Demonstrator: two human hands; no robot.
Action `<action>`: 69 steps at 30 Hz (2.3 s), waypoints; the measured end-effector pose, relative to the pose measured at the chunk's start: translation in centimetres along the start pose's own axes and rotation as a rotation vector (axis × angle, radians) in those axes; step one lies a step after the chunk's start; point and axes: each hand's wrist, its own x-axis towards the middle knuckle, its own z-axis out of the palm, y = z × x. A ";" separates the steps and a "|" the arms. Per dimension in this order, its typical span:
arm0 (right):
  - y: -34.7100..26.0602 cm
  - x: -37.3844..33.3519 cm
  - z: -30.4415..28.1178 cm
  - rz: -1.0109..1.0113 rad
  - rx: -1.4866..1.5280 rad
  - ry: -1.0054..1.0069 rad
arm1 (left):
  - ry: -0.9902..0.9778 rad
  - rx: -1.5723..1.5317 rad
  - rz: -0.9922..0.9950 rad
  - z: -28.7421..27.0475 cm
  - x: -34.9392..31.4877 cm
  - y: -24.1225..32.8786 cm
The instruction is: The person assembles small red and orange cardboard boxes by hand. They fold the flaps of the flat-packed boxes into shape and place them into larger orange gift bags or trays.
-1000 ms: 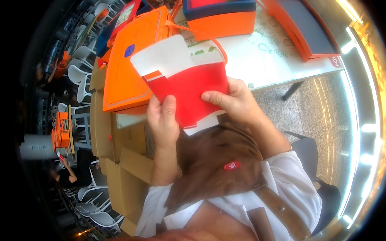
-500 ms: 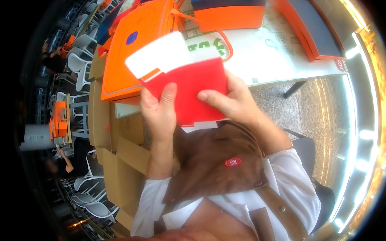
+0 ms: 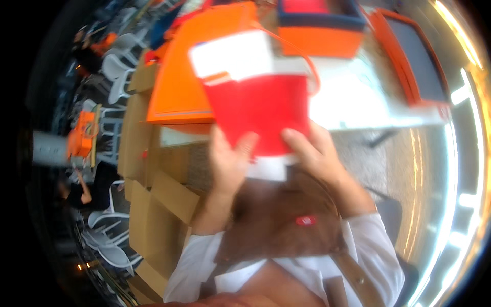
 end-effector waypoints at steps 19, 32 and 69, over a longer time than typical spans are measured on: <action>0.9 -0.3 -0.3 -0.338 -0.201 0.030 | -0.167 0.093 -0.120 -2.3 -2.0 2.3; 0.6 -1.2 2.1 -0.291 -0.137 -0.104 | -0.179 -0.008 0.204 -2.1 -2.1 2.0; 1.8 -3.5 2.1 -0.446 -0.193 -0.051 | -0.167 0.097 0.264 -4.0 -6.9 0.1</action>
